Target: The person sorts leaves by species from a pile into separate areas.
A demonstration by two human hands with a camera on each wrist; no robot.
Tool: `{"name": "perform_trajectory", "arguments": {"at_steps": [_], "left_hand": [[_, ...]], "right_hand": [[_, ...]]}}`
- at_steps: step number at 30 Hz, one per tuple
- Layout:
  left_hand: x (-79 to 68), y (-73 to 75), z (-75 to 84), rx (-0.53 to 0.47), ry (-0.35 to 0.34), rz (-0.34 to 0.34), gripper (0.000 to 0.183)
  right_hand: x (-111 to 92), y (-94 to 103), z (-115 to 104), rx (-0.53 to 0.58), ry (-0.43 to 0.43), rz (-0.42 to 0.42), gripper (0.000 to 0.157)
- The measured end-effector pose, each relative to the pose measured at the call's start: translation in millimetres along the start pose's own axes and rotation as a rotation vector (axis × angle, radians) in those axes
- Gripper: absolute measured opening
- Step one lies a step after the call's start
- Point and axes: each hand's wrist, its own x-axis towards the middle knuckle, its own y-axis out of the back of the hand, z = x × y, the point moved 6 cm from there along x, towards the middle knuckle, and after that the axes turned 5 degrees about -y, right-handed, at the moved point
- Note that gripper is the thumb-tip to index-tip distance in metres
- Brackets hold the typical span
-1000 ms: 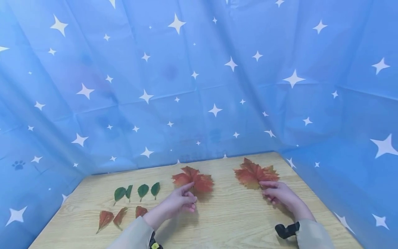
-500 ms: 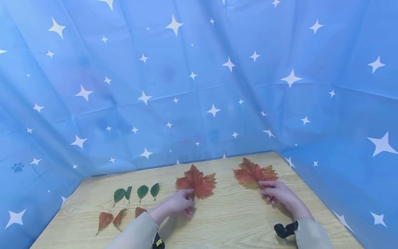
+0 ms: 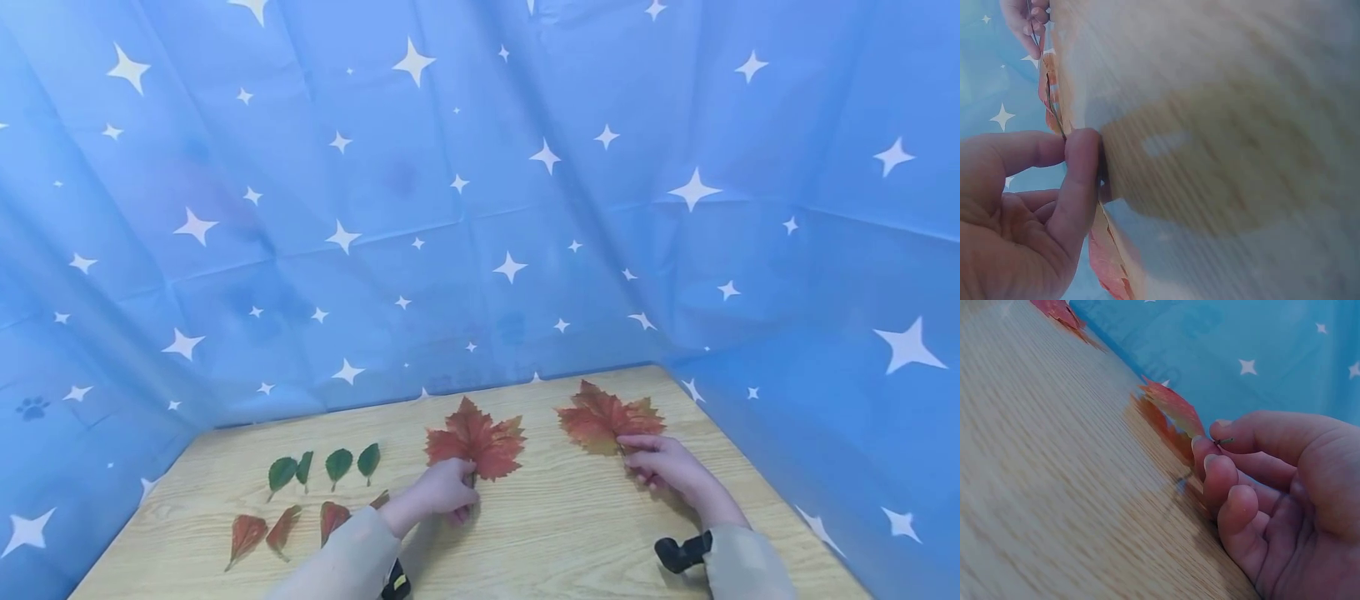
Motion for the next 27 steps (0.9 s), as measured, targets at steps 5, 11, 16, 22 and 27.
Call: {"name": "perform_trajectory", "arguments": {"at_steps": [5, 11, 16, 22, 27], "left_hand": [[0.2, 3.1, 3.5, 0.078, 0.001, -0.021, 0.045], [-0.6, 4.7, 6.2, 0.095, 0.021, -0.041, 0.050], [-0.9, 7.0, 5.1, -0.035, 0.026, -0.050, 0.055], [-0.9, 20.3, 3.8, -0.173, -0.033, -0.055, 0.049], [6.1, 37.8, 0.9, -0.199, -0.070, -0.030, 0.041]], "right_hand": [[1.7, -0.1, -0.9, -0.003, 0.003, 0.004, 0.061], [1.5, 0.2, -1.1, -0.007, 0.007, 0.005, 0.062], [0.3, 0.3, 0.3, -0.009, 0.005, 0.011, 0.062], [0.4, -1.0, 1.1, -0.005, 0.012, 0.006, 0.061], [0.4, -1.6, 1.3, 0.002, 0.010, 0.002, 0.061]]}}
